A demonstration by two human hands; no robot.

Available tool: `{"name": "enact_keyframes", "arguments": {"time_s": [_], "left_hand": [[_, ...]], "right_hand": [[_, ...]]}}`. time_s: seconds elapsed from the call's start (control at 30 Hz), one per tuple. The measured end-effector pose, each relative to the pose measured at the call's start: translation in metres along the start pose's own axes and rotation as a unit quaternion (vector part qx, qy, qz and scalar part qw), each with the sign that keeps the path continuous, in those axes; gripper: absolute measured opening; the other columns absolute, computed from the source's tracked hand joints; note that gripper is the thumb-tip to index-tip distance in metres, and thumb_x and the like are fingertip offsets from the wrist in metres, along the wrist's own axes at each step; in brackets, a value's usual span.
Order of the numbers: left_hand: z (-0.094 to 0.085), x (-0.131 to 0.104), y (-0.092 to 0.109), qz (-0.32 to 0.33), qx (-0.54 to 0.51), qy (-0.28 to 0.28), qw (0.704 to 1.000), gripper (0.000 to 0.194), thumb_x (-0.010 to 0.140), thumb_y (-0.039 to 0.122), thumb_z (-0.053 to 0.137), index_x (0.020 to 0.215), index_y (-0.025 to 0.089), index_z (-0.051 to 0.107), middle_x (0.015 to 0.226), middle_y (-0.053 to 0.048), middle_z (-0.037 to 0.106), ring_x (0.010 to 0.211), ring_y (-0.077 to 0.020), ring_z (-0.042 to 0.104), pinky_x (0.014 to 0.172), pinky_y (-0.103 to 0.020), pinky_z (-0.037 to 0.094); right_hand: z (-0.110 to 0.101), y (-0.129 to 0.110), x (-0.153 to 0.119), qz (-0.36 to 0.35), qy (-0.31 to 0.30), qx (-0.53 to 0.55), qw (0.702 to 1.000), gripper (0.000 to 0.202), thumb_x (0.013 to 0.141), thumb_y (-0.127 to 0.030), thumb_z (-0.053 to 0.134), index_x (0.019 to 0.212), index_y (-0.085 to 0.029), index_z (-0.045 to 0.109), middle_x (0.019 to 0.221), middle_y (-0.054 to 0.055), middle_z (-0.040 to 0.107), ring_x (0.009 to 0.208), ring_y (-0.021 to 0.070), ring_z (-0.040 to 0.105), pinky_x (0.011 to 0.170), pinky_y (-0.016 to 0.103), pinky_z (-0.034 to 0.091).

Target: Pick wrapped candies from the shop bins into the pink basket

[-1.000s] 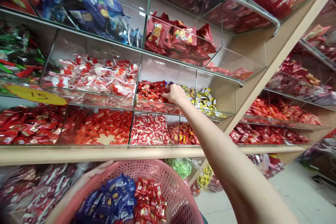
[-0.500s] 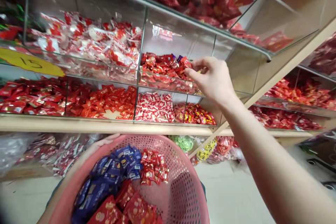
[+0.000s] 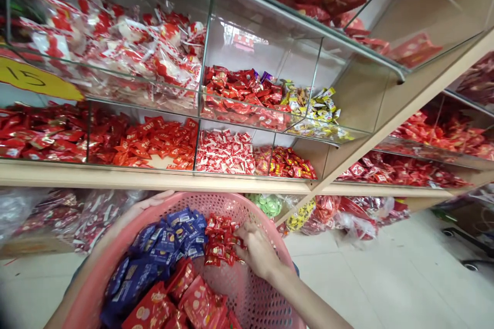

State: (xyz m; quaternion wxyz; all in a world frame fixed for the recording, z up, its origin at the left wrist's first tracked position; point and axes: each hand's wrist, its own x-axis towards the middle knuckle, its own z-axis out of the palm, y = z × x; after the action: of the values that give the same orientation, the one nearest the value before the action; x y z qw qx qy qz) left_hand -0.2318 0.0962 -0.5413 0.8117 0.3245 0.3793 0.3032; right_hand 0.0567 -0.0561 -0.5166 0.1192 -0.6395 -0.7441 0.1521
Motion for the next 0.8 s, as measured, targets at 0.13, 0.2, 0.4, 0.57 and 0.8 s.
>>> {"name": "enact_keyframes", "arguments": {"time_s": [0.13,0.2,0.4,0.57,0.8], "left_hand": [[-0.008,0.002,0.0,0.002,-0.006,-0.011,1.0,0.058,0.07,0.017,0.051,0.128,0.016,0.044,0.128,-0.004,0.052,0.123,-0.0251,0.041,0.106,-0.036,0.029],[-0.009,0.002,0.0,0.001,-0.013,-0.01,1.0,0.058,0.07,0.016,0.052,0.127,0.016,0.045,0.128,-0.003,0.053,0.123,-0.0253,0.041,0.106,-0.035,0.031],[-0.009,0.002,-0.001,-0.006,-0.012,-0.013,1.0,0.066,0.07,0.019,0.053,0.134,0.016,0.036,0.131,-0.006,0.049,0.122,-0.0255,0.043,0.105,-0.036,0.03],[-0.013,0.006,-0.005,0.001,-0.001,-0.024,1.0,0.067,0.07,0.021,0.052,0.135,0.016,0.034,0.133,-0.005,0.047,0.123,-0.0246,0.041,0.105,-0.035,0.03],[-0.02,0.014,-0.011,0.041,0.0,-0.04,0.998,0.045,0.067,0.024,0.054,0.111,0.021,0.058,0.125,-0.001,0.055,0.124,-0.0266,0.039,0.104,-0.035,0.032]], "right_hand": [[0.013,-0.007,0.014,-0.012,-0.042,-0.014,0.999,0.021,0.081,-0.025,0.049,0.097,-0.018,0.06,0.09,0.007,0.057,0.088,0.0185,0.054,0.077,0.029,0.042],[0.017,-0.013,0.021,-0.023,-0.054,-0.026,0.998,0.019,0.08,-0.025,0.049,0.095,-0.019,0.06,0.09,0.006,0.057,0.088,0.0181,0.054,0.077,0.028,0.041],[0.025,-0.023,0.026,-0.02,-0.05,-0.073,0.996,0.018,0.074,-0.015,0.051,0.092,-0.018,0.053,0.093,0.007,0.059,0.088,0.0195,0.054,0.074,0.029,0.042],[-0.006,-0.04,0.026,-0.044,-0.005,-0.056,0.997,0.012,0.079,-0.019,0.049,0.091,-0.019,0.05,0.091,0.005,0.059,0.085,0.0186,0.054,0.072,0.03,0.043],[-0.155,-0.101,0.061,-0.191,0.294,-0.018,0.936,0.014,0.084,-0.024,0.046,0.092,-0.018,0.054,0.08,0.003,0.059,0.072,0.0124,0.053,0.068,0.027,0.043]]}}
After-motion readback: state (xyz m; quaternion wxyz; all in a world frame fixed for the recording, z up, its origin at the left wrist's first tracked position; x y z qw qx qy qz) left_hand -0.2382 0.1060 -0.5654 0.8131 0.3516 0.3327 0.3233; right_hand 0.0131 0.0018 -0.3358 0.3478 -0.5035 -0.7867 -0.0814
